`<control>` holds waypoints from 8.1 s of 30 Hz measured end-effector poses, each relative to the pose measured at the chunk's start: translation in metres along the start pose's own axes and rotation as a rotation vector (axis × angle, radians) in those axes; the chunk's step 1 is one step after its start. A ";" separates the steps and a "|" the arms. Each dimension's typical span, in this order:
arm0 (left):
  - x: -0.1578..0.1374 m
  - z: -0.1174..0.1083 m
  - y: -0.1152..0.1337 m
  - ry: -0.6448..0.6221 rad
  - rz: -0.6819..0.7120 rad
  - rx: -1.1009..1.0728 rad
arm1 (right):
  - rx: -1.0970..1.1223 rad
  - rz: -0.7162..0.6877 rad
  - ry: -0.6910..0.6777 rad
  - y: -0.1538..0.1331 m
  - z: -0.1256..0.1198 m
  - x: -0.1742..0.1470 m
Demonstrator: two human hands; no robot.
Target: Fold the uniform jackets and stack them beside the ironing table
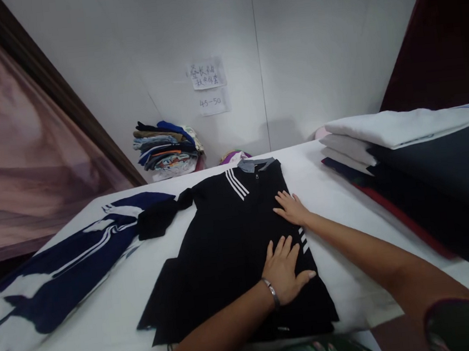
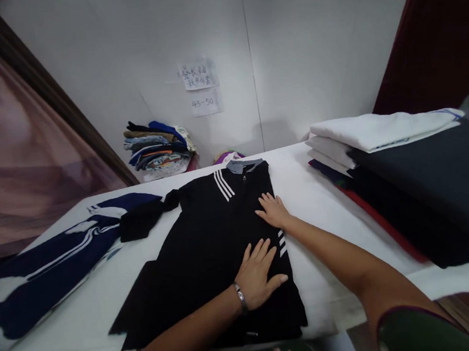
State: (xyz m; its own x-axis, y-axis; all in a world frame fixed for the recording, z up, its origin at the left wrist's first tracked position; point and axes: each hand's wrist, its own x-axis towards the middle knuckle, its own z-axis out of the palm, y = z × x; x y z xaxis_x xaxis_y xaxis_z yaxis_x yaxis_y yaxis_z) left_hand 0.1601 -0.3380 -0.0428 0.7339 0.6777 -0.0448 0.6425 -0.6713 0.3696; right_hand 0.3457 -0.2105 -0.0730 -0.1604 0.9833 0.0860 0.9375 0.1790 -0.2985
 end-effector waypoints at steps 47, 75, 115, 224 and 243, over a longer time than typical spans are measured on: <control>-0.057 0.024 -0.028 0.233 -0.294 -0.092 | -0.066 0.186 -0.117 -0.046 0.043 0.118; -0.049 0.065 -0.044 0.569 -0.214 0.093 | -0.079 0.323 -0.120 0.033 0.020 0.168; -0.050 0.001 -0.030 0.049 -0.298 -0.084 | 0.076 -0.233 -0.131 -0.074 0.014 -0.154; -0.033 -0.152 -0.275 0.730 -1.109 0.095 | -0.162 -0.128 0.085 -0.061 0.058 -0.099; -0.076 -0.204 -0.322 0.865 -1.238 0.008 | -0.143 -0.132 0.056 -0.059 0.057 -0.104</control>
State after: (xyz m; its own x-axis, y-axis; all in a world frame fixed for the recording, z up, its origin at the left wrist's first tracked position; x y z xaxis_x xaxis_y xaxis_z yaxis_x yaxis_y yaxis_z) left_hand -0.1470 -0.1122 0.0306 -0.6061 0.7614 0.2299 0.7434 0.4396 0.5040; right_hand 0.2898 -0.3214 -0.1189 -0.2706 0.9476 0.1698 0.9445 0.2954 -0.1437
